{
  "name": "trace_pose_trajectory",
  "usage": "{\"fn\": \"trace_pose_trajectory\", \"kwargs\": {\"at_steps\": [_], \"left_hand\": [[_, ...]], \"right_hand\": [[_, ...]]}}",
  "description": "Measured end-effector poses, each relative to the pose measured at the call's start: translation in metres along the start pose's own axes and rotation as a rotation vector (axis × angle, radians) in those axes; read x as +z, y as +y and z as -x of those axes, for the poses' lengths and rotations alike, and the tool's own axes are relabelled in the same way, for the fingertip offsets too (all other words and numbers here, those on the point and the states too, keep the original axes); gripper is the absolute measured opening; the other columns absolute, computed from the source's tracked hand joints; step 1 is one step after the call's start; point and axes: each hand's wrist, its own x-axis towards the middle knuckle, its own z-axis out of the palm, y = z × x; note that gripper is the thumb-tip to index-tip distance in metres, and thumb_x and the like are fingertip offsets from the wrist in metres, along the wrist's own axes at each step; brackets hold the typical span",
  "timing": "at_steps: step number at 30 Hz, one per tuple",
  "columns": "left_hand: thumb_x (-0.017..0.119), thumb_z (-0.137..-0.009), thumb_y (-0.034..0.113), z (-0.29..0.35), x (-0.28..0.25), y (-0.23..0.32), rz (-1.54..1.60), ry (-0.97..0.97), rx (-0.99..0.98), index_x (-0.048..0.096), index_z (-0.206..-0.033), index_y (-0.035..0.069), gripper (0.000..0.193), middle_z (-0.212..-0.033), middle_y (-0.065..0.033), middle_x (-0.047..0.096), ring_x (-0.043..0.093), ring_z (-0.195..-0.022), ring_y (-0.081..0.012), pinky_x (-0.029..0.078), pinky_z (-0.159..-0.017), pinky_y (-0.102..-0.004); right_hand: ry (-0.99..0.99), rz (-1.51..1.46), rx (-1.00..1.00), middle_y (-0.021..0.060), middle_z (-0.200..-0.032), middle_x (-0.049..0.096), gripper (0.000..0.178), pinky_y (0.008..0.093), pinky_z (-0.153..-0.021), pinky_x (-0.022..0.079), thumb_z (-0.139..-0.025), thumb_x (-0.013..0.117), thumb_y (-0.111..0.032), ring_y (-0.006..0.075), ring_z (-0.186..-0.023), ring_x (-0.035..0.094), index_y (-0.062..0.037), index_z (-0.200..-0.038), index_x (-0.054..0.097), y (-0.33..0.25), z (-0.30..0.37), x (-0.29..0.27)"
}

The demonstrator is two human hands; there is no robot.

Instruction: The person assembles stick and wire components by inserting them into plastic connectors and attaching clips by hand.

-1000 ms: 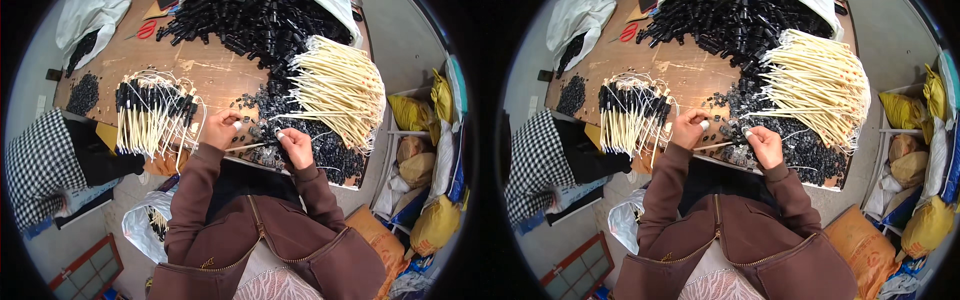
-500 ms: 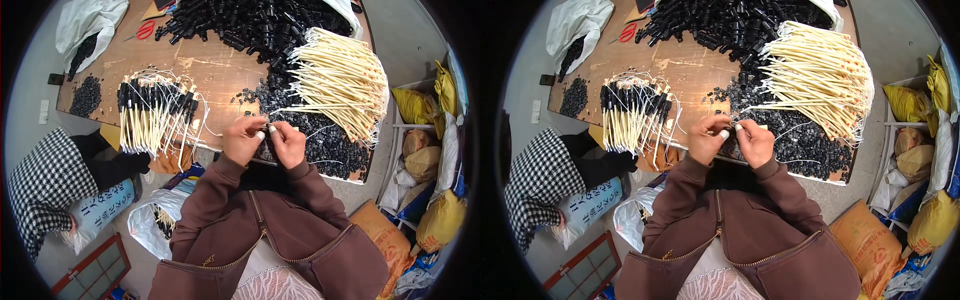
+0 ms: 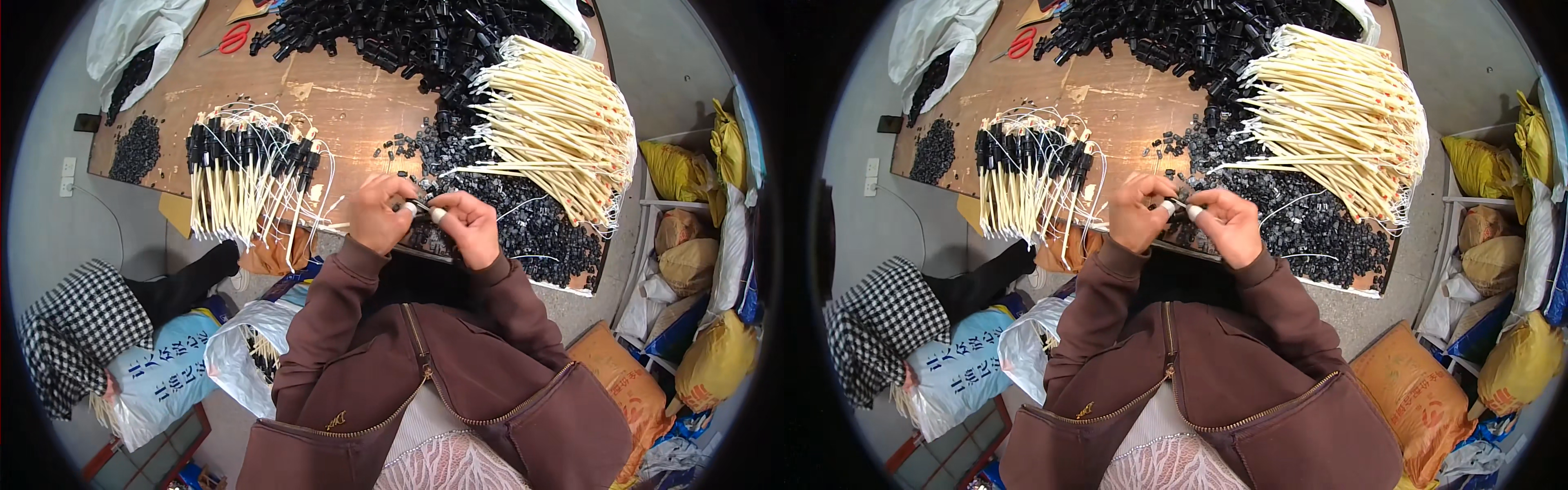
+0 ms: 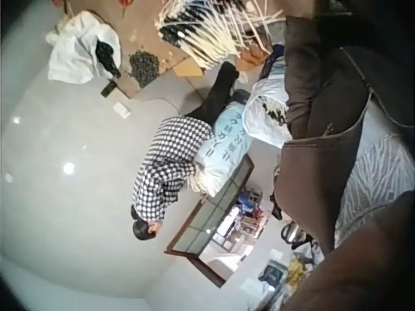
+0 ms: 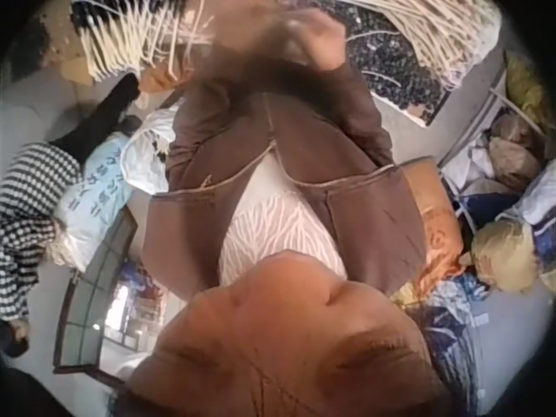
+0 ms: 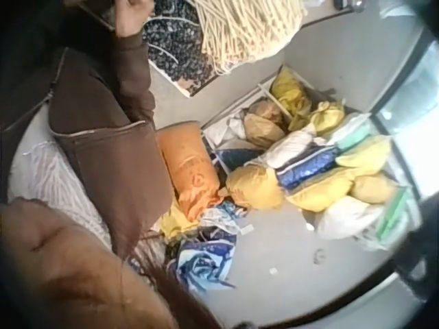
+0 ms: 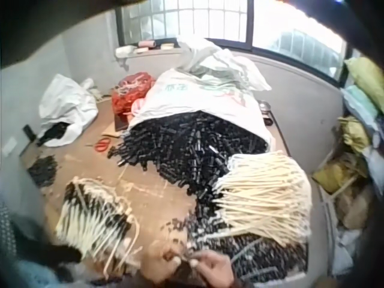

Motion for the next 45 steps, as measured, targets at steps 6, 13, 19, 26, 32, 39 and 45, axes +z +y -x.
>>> {"fn": "trace_pose_trajectory", "kwargs": {"at_steps": [6,13,19,26,32,39,45], "left_hand": [[0.063,-0.069,-0.002,0.003,0.007,0.016,-0.111,-0.35,0.055,0.062,-0.109,0.007,0.041,-0.097,-0.0122,0.066,0.066,-0.092,-0.0285,0.051,-0.081,-0.0354],[0.059,-0.068,0.003,-0.001,0.0,0.011,-0.076,-0.327,-0.089,0.065,-0.103,0.002,0.035,-0.089,-0.0146,0.066,0.062,-0.066,-0.0251,0.049,-0.062,-0.0317],[0.058,-0.066,0.005,0.001,0.0,0.004,-0.064,-0.258,-0.13,0.067,-0.098,0.002,0.034,-0.072,-0.0159,0.064,0.059,-0.055,-0.026,0.047,-0.054,-0.034],[0.059,-0.068,0.006,0.001,-0.002,0.0,-0.05,-0.154,-0.078,0.068,-0.094,0.002,0.028,-0.079,-0.0172,0.067,0.066,-0.071,-0.0311,0.052,-0.062,-0.034],[0.061,-0.068,0.006,0.004,-0.018,0.014,-0.203,-0.174,-0.151,0.068,-0.091,0.003,0.024,-0.08,-0.0156,0.067,0.064,-0.069,-0.0335,0.051,-0.061,-0.0387],[0.066,-0.066,0.011,0.012,-0.02,0.028,-0.523,-0.078,0.203,0.065,-0.085,0.013,0.019,-0.077,-0.0061,0.061,0.06,-0.063,-0.0257,0.046,-0.055,-0.0381],[0.068,-0.065,0.015,-0.018,-0.098,-0.029,-0.796,0.416,0.171,0.066,-0.083,0.012,0.018,-0.08,-0.0023,0.062,0.058,-0.086,-0.024,0.04,-0.08,-0.0421]], "right_hand": [[-0.193,-0.888,0.203,-0.0087,-0.062,0.048,0.012,0.0178,-0.042,0.02,-0.088,0.059,-0.003,-0.0019,-0.046,0.029,0.001,-0.098,0.065,-0.002,-0.004,-0.025],[-0.153,0.866,-0.561,0.0086,-0.073,0.065,0.037,0.0356,-0.05,0.047,-0.076,0.059,-0.002,0.0262,-0.057,0.062,-0.0108,-0.112,0.067,-0.018,0.002,-0.027],[-0.129,0.94,-0.677,0.0091,-0.068,0.063,0.041,0.0322,-0.049,0.047,-0.072,0.064,0.003,0.0233,-0.052,0.06,-0.0085,-0.111,0.069,-0.013,0.001,-0.02],[-0.086,0.811,-0.785,0.012,-0.064,0.06,0.038,0.0311,-0.05,0.047,-0.076,0.063,0.005,0.023,-0.051,0.06,-0.0054,-0.112,0.068,-0.007,-0.01,-0.011],[-0.191,0.841,-0.69,0.0117,-0.068,0.063,0.033,0.0309,-0.05,0.048,-0.079,0.066,-0.003,0.0223,-0.055,0.063,-0.0068,-0.111,0.068,-0.017,-0.013,0.001],[-0.22,0.234,0.057,-0.0047,-0.059,0.048,0.014,0.0211,-0.048,0.034,-0.08,0.071,-0.005,0.0029,-0.053,0.04,-0.0016,-0.092,0.065,-0.014,-0.018,0.002],[0.407,0.615,-0.526,0.0103,-0.082,0.067,0.02,0.0253,-0.061,0.05,-0.081,0.067,-0.002,0.0156,-0.07,0.064,-0.0041,-0.101,0.068,-0.044,-0.028,-0.007]]}}
